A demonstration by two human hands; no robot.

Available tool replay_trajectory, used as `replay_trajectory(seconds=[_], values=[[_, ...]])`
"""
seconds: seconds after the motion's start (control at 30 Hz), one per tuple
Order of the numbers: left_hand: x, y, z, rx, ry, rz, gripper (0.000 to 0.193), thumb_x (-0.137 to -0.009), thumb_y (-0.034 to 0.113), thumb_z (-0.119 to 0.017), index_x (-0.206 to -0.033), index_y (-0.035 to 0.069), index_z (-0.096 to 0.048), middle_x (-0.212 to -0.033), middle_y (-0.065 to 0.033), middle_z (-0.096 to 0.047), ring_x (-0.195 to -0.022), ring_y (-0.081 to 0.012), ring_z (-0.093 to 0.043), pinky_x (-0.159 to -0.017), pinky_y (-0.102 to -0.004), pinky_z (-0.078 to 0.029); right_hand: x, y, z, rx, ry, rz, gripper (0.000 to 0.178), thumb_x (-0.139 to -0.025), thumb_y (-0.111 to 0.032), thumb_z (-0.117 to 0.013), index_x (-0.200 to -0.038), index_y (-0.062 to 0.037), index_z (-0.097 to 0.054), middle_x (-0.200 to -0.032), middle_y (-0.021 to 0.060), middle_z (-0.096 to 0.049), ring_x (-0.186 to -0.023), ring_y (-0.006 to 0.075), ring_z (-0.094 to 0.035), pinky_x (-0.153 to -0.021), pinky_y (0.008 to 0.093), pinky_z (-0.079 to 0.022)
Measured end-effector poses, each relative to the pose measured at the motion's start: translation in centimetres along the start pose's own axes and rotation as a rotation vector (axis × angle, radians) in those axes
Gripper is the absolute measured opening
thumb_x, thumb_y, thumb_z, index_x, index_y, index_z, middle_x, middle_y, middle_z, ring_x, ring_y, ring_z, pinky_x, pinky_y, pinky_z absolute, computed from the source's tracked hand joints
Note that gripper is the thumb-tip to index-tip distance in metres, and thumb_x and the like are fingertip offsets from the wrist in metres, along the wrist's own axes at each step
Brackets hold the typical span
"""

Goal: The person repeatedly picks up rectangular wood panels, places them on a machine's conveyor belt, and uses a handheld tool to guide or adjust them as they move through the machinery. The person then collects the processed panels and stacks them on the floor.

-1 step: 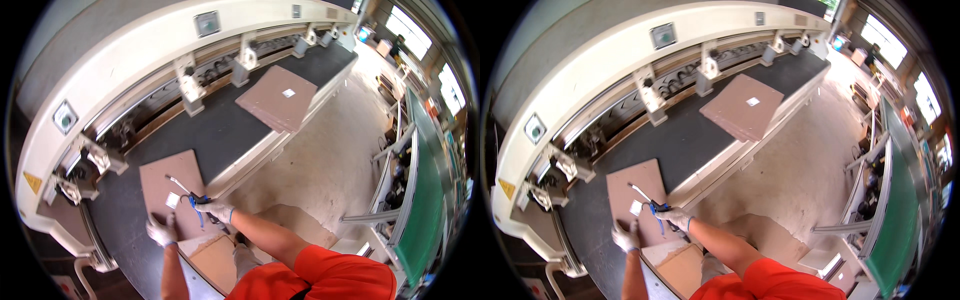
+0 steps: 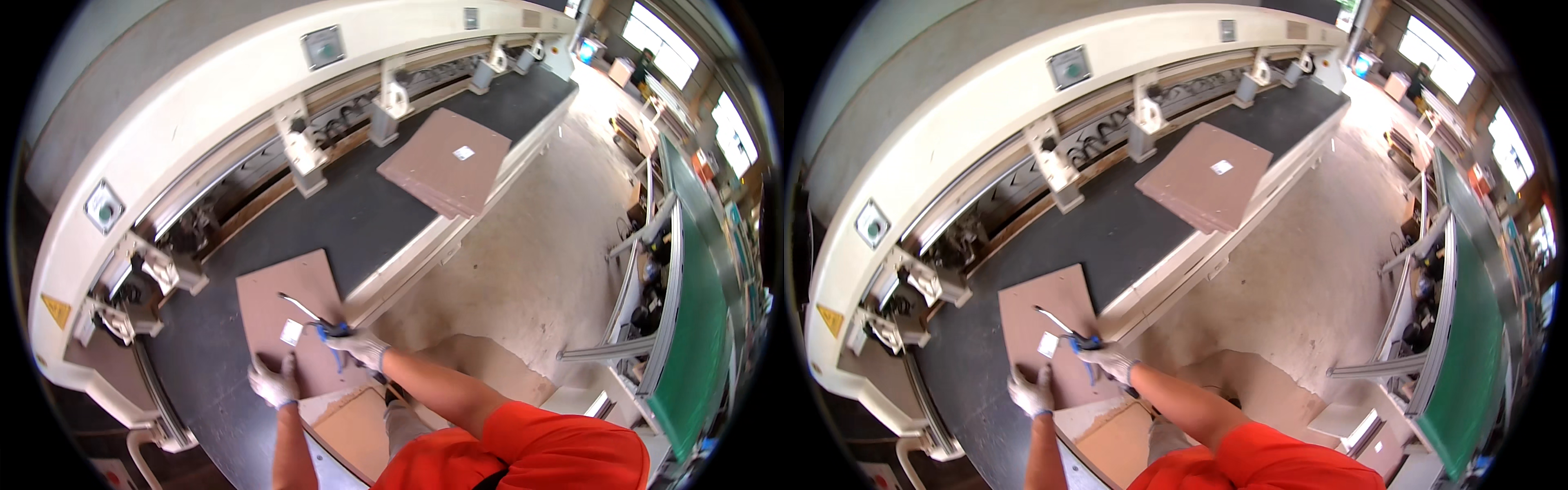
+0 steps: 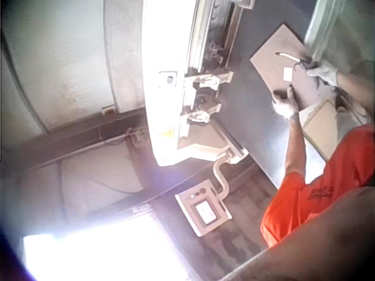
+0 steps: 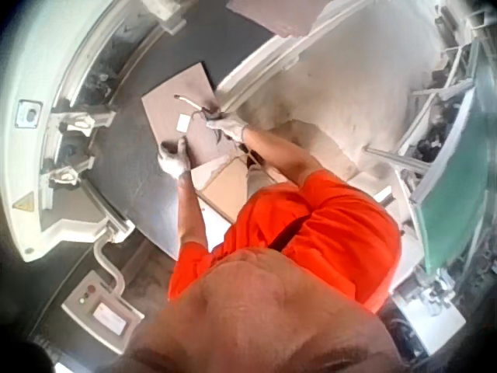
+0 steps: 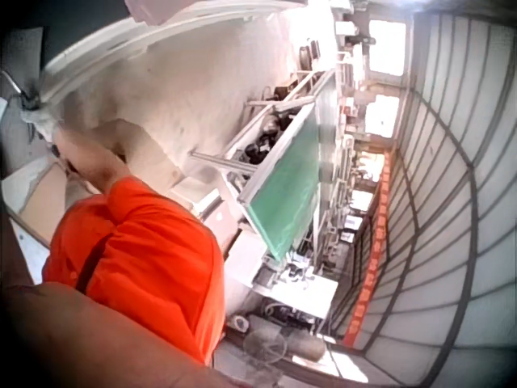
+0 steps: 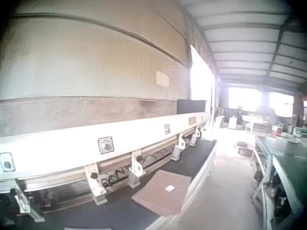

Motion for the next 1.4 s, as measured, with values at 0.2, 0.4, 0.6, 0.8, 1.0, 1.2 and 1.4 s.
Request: replay_trajectory(seconds=[0.2, 0.4, 0.6, 0.8, 1.0, 1.2, 1.4], values=[[6.5, 12.7, -3.5, 0.903, -0.273, 0.105, 0.072, -0.084, 0.022, -0.087, -0.14, -0.012, -0.056, -0.129, -0.0211, -0.064, -0.114, -0.0303, -0.064, -0.103, -0.0421, -0.051, 11.3, -0.1, 15.0, -0.035, 0.31, 0.324, 0.036, -0.087, -0.04, -0.084, -0.086, -0.0046, -0.076, -0.065, -0.0054, -0.054, -0.057, 0.0074, -0.048, -0.05, 0.0295, -0.038], [6.2, 37.1, 1.9, 0.45, -0.218, -0.645, 0.071, -0.084, 0.037, -0.084, -0.137, -0.005, -0.062, -0.144, -0.0286, -0.058, -0.131, -0.0441, -0.056, -0.111, -0.0487, -0.045, 20.1, -7.5, 27.0, -0.389, 0.441, 0.47, 0.025, -0.092, -0.026, -0.082, -0.102, -0.0039, -0.075, -0.087, -0.0037, -0.065, -0.073, 0.0061, -0.055, -0.059, 0.0278, -0.043], [7.2, 52.7, -3.9, 0.207, -0.371, -0.729, 0.079, -0.091, 0.065, -0.067, -0.149, 0.011, -0.061, -0.163, -0.0245, -0.041, -0.154, -0.0461, -0.03, -0.126, -0.0657, -0.014, 15.2, -16.2, 39.2, -0.575, 0.546, 0.589, 0.033, -0.088, -0.033, -0.085, -0.101, -0.0052, -0.073, -0.086, 0.0005, -0.065, -0.074, 0.0122, -0.058, -0.06, 0.0336, -0.048], [1.7, 58.2, -15.7, 0.82, -0.209, -0.348, 0.124, -0.067, 0.046, -0.095, -0.157, -0.009, -0.029, -0.152, -0.0325, -0.041, -0.14, -0.0483, -0.043, -0.123, -0.0498, -0.034, 13.4, -18.7, 45.9, -0.423, 0.716, 0.697, 0.033, -0.091, -0.039, -0.083, -0.094, -0.0069, -0.074, -0.083, 0.001, -0.067, -0.069, 0.0142, -0.059, -0.058, 0.0362, -0.048], [0.4, 61.5, -26.3, 0.985, -0.608, 0.22, 0.108, -0.079, 0.061, -0.081, -0.145, -0.013, -0.037, -0.146, -0.0319, -0.049, -0.131, -0.0473, -0.05, -0.105, -0.0586, -0.044, 22.8, -7.1, 46.4, -0.791, 0.635, 0.524, 0.022, -0.095, -0.021, -0.081, -0.107, -0.0063, -0.07, -0.085, 0.0055, -0.071, -0.065, 0.0152, -0.068, -0.049, 0.0316, -0.053], [4.0, 62.0, -12.7, 1.266, -0.59, 0.627, 0.061, -0.089, 0.045, -0.074, -0.139, 0.011, -0.061, -0.135, -0.0201, -0.064, -0.117, -0.0474, -0.062, -0.08, -0.073, -0.054, 36.1, 10.0, 43.4, -0.658, 0.903, 0.253, 0.016, -0.087, -0.021, -0.083, -0.095, -0.0097, -0.075, -0.075, 0.0008, -0.069, -0.061, 0.0099, -0.063, -0.051, 0.0267, -0.045], [7.7, 62.8, -12.6, 1.029, -0.471, -0.278, 0.05, -0.094, 0.032, -0.073, -0.131, 0.0, -0.066, -0.115, -0.0203, -0.075, -0.107, -0.0372, -0.072, -0.083, -0.0557, -0.063, 55.1, 23.6, 32.0, -1.031, 1.443, 0.376, 0.029, -0.091, -0.031, -0.085, -0.113, -0.0144, -0.077, -0.082, -0.0043, -0.068, -0.062, 0.0055, -0.053, -0.053, 0.0248, -0.042]])
Point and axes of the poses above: each hand's wrist, its own x-axis away from the middle knuckle, its own z-axis out of the back of the hand, y = z × x, the point moved 8 cm from there along -x, towards the middle knuckle
